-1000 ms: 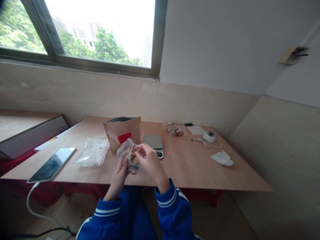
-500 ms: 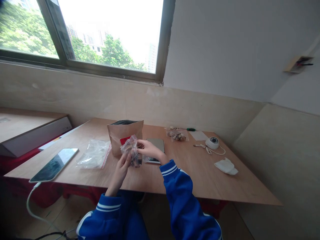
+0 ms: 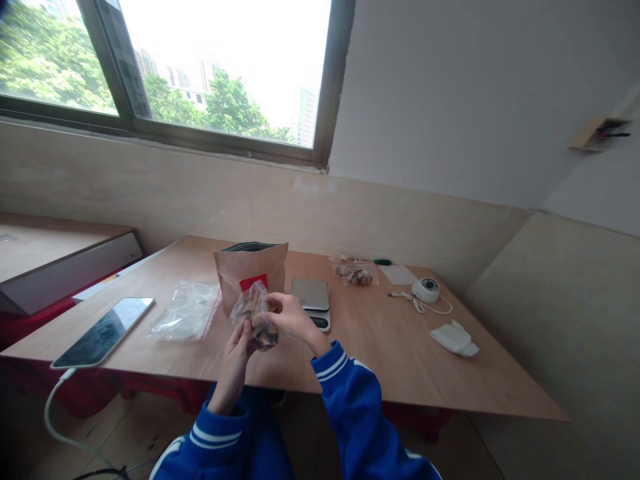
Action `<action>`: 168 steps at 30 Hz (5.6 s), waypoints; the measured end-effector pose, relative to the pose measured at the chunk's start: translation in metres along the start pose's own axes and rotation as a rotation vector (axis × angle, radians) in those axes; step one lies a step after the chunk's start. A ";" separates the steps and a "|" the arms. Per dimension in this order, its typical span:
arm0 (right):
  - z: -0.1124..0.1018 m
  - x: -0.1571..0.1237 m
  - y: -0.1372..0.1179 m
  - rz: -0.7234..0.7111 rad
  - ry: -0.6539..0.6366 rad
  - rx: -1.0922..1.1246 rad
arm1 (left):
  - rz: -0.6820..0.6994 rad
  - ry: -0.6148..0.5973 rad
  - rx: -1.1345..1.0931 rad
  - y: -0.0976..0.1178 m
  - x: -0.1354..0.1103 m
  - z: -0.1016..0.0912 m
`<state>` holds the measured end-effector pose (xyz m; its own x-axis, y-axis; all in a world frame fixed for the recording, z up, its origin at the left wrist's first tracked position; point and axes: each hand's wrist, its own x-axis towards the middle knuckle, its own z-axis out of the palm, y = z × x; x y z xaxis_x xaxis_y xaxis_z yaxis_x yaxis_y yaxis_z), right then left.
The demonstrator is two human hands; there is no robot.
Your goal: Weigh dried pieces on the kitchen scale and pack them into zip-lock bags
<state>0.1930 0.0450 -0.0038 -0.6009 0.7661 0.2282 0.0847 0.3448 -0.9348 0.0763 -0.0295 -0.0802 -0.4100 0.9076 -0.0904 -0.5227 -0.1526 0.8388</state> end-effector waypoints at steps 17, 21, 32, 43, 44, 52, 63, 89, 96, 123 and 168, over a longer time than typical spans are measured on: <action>-0.011 -0.016 -0.011 0.053 0.185 0.155 | -0.126 -0.030 -0.160 0.002 -0.011 0.010; -0.007 -0.015 -0.013 -0.009 0.200 0.190 | -0.131 -0.160 -0.205 0.011 -0.016 0.015; -0.006 -0.006 -0.015 0.001 0.272 0.247 | -0.126 -0.165 -0.222 0.014 -0.019 0.013; -0.018 -0.003 -0.028 -0.026 0.313 0.248 | -0.039 -0.098 -0.233 0.015 -0.015 0.006; -0.020 0.000 -0.033 -0.040 0.328 0.259 | -0.039 -0.092 -0.235 0.015 -0.014 0.004; -0.047 0.069 -0.083 -0.284 0.247 0.127 | -0.078 -0.048 -0.250 0.012 -0.010 0.000; -0.033 0.101 -0.067 -0.342 -0.079 -0.301 | -0.077 -0.029 -0.240 0.012 -0.005 -0.010; -0.025 0.016 -0.043 -0.050 -0.242 -0.507 | 0.102 -0.151 -0.085 0.009 -0.009 0.000; -0.021 0.018 -0.035 0.019 -0.395 -0.475 | 0.130 -0.126 0.012 0.008 -0.010 -0.001; -0.023 0.109 -0.062 -0.404 0.480 -0.220 | -0.001 -0.101 -0.143 0.015 -0.008 -0.005; 0.001 -0.001 -0.039 0.039 -0.211 -0.242 | 0.158 -0.016 0.002 0.019 -0.012 -0.010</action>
<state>0.1901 0.0301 0.0325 -0.7425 0.6610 0.1083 0.2821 0.4553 -0.8445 0.0641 -0.0470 -0.0682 -0.4745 0.8787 0.0513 -0.4513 -0.2929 0.8430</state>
